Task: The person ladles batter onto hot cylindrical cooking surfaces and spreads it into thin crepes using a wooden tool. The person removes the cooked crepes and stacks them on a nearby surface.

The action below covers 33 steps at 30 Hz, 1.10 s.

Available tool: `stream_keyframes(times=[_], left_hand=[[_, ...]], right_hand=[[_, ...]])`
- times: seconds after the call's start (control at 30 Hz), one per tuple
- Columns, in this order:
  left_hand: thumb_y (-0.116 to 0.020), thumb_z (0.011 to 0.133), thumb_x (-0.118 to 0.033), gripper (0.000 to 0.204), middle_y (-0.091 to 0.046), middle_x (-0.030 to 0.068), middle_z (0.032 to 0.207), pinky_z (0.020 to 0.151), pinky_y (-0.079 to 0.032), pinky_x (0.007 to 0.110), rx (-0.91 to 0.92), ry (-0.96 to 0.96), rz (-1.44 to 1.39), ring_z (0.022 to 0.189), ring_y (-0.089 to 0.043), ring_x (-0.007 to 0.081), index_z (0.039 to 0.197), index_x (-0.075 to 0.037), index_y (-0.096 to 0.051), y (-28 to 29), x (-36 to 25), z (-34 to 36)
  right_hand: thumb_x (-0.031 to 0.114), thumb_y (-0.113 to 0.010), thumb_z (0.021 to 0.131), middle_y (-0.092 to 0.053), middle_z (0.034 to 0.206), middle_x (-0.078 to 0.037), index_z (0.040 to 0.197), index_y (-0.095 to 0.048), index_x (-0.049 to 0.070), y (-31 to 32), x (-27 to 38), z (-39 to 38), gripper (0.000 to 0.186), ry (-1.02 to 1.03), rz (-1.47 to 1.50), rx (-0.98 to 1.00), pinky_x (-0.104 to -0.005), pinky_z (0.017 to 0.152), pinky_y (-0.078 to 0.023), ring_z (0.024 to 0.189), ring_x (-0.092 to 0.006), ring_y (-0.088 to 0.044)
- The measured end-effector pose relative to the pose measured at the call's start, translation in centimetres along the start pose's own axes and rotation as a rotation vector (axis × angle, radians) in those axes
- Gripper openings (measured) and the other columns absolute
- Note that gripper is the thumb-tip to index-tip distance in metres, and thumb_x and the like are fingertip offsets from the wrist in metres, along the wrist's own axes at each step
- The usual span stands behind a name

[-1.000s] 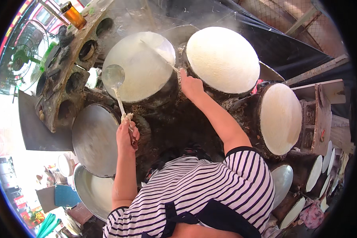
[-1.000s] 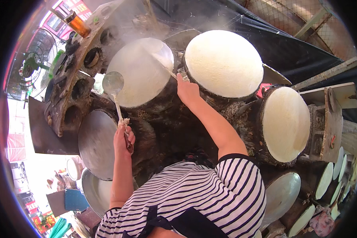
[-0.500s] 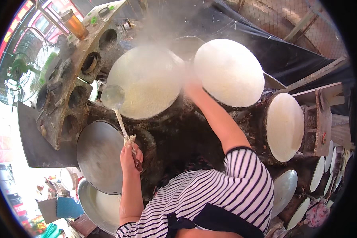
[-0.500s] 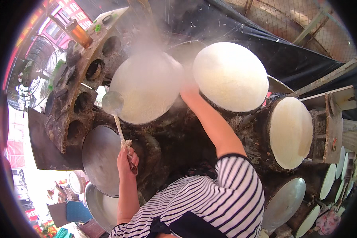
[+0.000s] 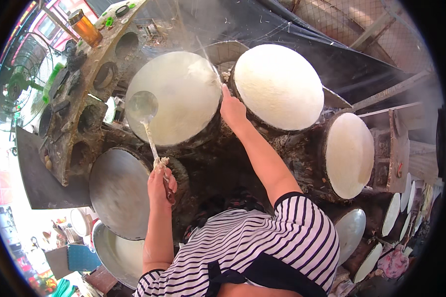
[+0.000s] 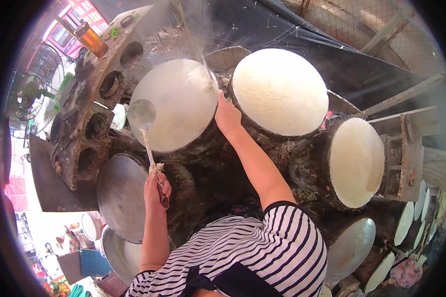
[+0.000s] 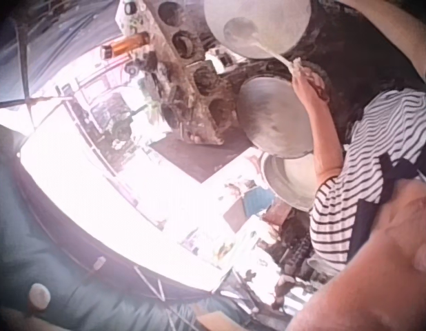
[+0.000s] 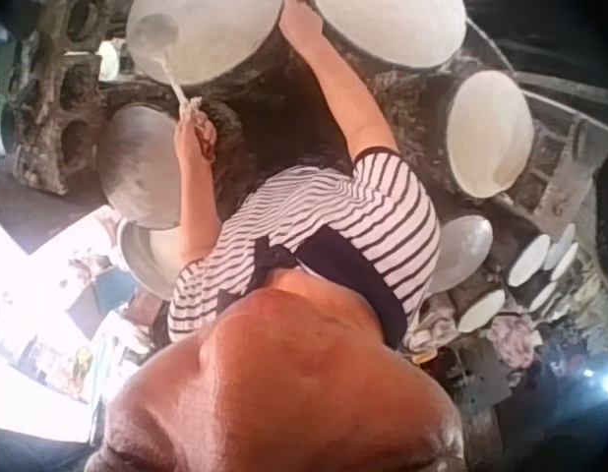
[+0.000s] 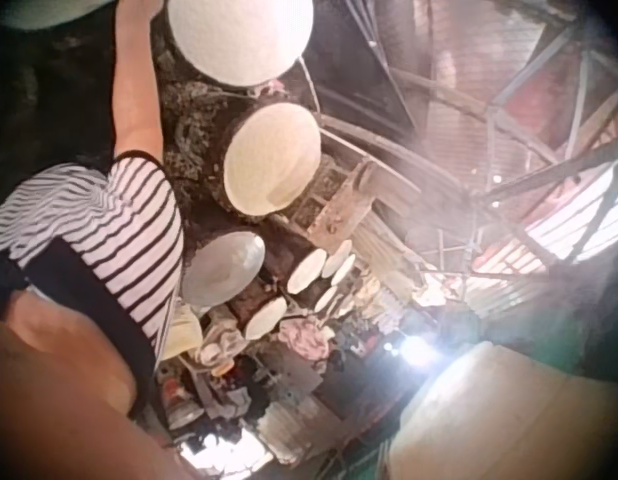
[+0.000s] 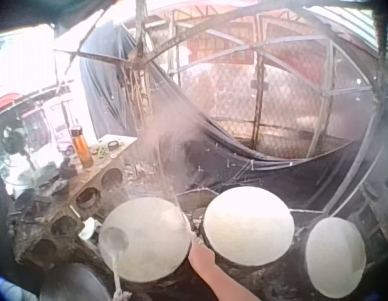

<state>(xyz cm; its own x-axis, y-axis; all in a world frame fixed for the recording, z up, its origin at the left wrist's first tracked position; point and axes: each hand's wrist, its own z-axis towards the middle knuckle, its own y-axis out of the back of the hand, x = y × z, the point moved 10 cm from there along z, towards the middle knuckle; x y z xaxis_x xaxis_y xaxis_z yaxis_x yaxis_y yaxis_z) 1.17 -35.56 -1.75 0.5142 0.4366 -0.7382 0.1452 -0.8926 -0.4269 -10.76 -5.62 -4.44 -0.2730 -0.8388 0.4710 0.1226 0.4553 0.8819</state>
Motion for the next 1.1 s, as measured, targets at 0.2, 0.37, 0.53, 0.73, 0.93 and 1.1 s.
stream_keyframes(times=[0.2, 0.37, 0.53, 0.73, 0.93, 1.1], left_hand=[[-0.05, 0.093, -0.023, 0.02, -0.049, 0.0012, 0.068, 0.034, -0.031, 0.025, 0.001, -0.017, -0.035, 0.04, -0.041, 0.0109, 0.101, -0.005, -0.054, 0.1, 0.3, 0.1], [-0.05, 0.093, -0.023, 0.019, -0.049, 0.001, 0.068, 0.034, -0.031, 0.024, -0.008, -0.021, -0.03, 0.04, -0.041, 0.0107, 0.1, -0.005, -0.054, 0.1, 0.1, -0.1], [-0.05, 0.093, -0.022, 0.019, -0.048, 0.0007, 0.067, 0.035, -0.032, 0.024, 0.015, -0.025, -0.032, 0.04, -0.041, 0.0103, 0.101, -0.005, -0.054, 0.4, 0.4, -0.1], [-0.049, 0.093, -0.022, 0.019, -0.048, 0.0009, 0.066, 0.035, -0.032, 0.024, 0.024, 0.005, -0.035, 0.041, -0.042, 0.0104, 0.1, -0.005, -0.053, 0.0, 0.5, 0.2], [-0.05, 0.093, -0.023, 0.017, -0.048, 0.0017, 0.066, 0.035, -0.033, 0.025, 0.05, -0.02, -0.025, 0.041, -0.043, 0.0109, 0.092, -0.006, -0.051, 0.3, 0.3, 0.6], [-0.051, 0.092, -0.022, 0.017, -0.049, 0.0023, 0.066, 0.034, -0.033, 0.025, 0.043, -0.06, 0.03, 0.041, -0.043, 0.0114, 0.088, -0.006, -0.05, -0.1, -2.0, 1.2]], right_hand=[[0.012, -0.044, 0.084, -0.062, 0.094, -0.022, 0.138, -0.027, 0.011, 0.3, -1.4, 0.3, 0.056, -0.059, -0.016, 0.037, -0.0493, 0.073, -0.047, 0.085, -0.0392, -0.06], [0.017, -0.04, 0.088, -0.061, 0.104, -0.02, 0.137, -0.031, 0.01, 0.6, -0.1, 1.6, 0.05, 0.215, 0.094, -0.097, -0.0471, 0.078, -0.046, 0.096, -0.0389, -0.058], [0.018, -0.035, 0.091, -0.059, 0.106, -0.023, 0.135, -0.034, 0.01, 5.2, 1.7, 0.9, 0.045, -0.001, 0.241, 0.239, -0.0467, 0.079, -0.046, 0.096, -0.0398, -0.057], [0.014, -0.039, 0.089, -0.062, 0.082, -0.023, 0.134, -0.034, 0.011, 2.3, -3.5, -4.3, 0.046, 0.132, 0.004, -0.151, -0.0497, 0.067, -0.047, 0.074, -0.0411, -0.06], [0.016, -0.042, 0.088, -0.062, 0.079, -0.024, 0.133, -0.039, 0.014, -3.4, 1.1, -6.4, 0.045, 0.137, 0.278, -0.01, -0.0518, 0.067, -0.047, 0.073, -0.0406, -0.061], [0.012, -0.041, 0.086, -0.063, 0.078, -0.021, 0.131, -0.042, 0.012, 0.0, 2.3, -1.7, 0.045, 0.176, 0.033, 0.066, -0.0482, 0.064, -0.048, 0.075, -0.0373, -0.062]])
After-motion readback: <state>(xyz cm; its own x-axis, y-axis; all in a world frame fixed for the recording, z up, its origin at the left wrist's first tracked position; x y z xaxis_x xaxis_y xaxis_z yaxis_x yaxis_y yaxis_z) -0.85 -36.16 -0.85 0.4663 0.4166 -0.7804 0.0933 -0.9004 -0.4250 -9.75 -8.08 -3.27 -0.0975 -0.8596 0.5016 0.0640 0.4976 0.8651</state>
